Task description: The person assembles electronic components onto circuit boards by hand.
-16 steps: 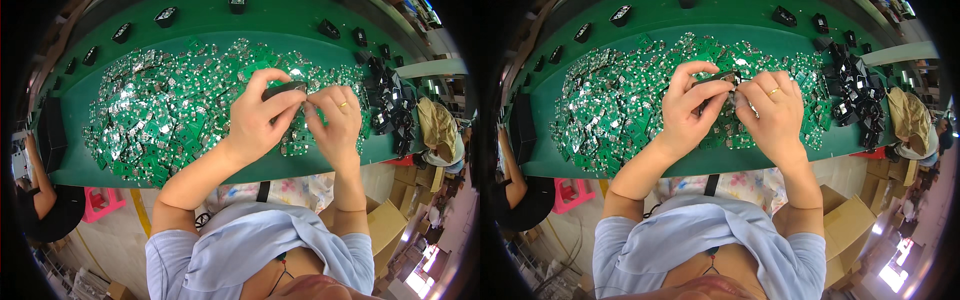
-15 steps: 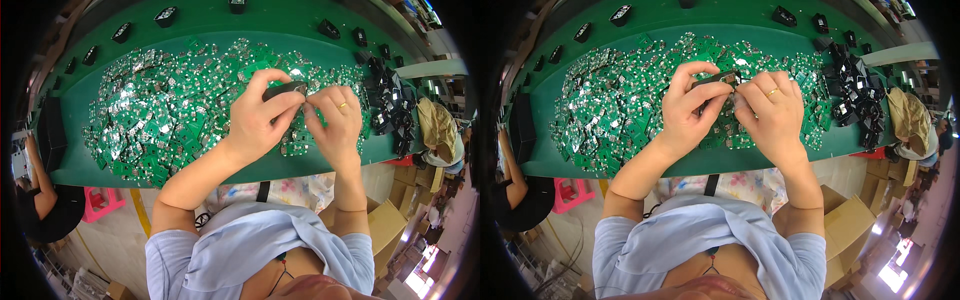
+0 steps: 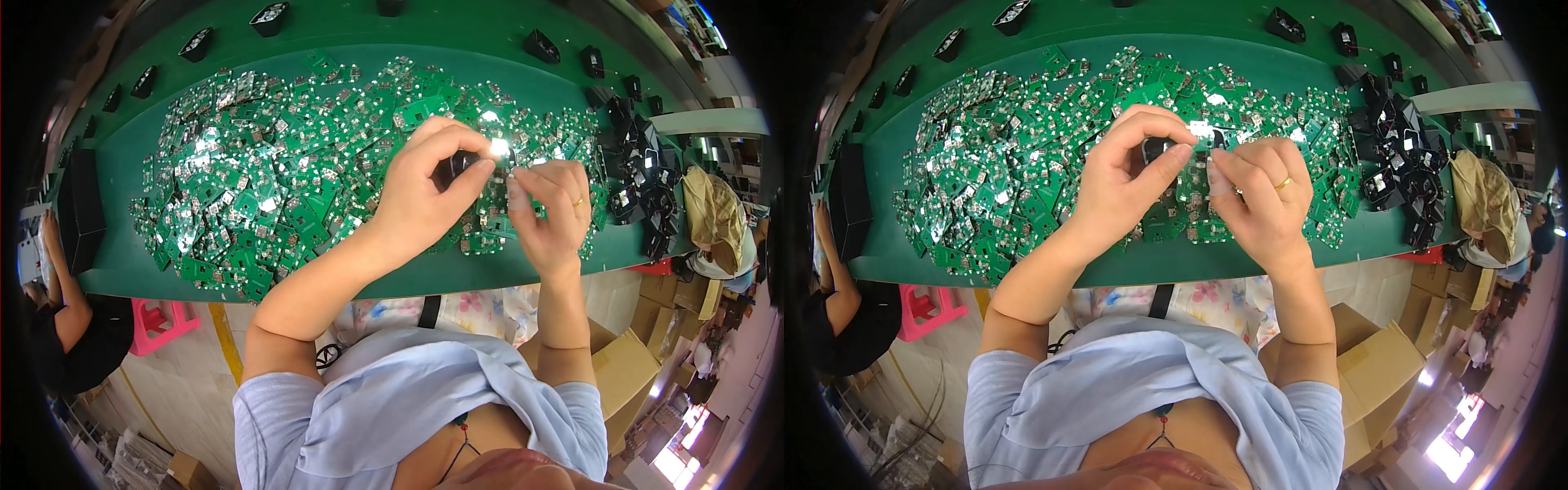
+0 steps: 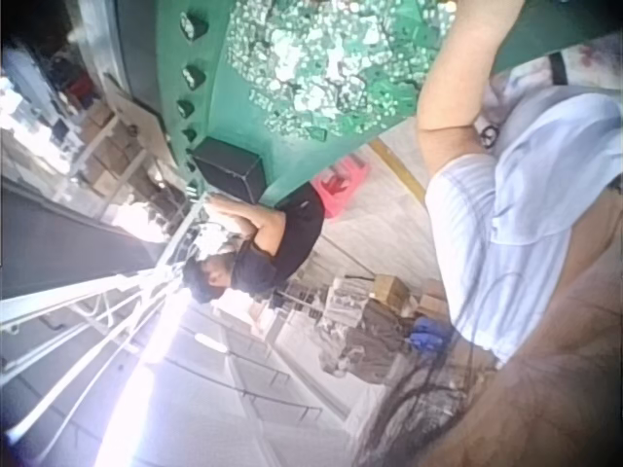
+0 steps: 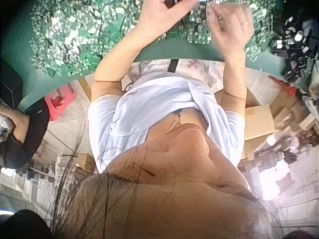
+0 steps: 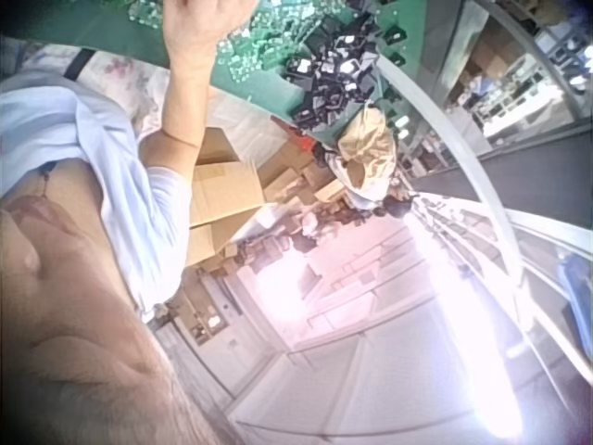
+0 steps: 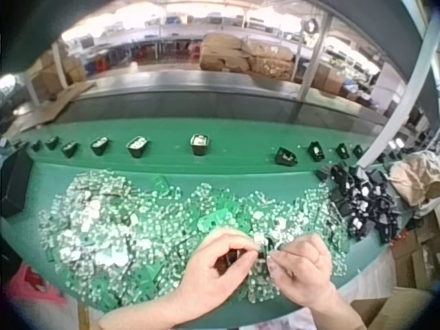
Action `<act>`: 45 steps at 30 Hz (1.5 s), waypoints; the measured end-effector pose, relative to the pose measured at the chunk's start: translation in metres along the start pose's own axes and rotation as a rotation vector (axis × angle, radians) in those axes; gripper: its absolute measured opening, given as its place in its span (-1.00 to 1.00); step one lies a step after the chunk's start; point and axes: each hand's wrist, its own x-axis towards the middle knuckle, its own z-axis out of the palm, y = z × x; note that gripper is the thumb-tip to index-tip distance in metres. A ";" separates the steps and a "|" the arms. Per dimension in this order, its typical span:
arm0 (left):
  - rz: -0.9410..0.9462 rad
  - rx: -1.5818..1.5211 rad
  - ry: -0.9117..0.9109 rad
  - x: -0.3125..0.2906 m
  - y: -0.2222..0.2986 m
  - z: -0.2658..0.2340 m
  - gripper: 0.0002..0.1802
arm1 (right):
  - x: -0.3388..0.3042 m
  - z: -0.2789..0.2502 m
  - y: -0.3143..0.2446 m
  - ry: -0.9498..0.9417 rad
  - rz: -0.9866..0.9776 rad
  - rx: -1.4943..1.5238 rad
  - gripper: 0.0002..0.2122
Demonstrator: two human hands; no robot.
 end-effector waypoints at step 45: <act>0.069 0.173 0.201 0.000 0.010 0.002 -0.74 | -0.015 0.003 -0.014 0.019 0.717 0.567 -0.61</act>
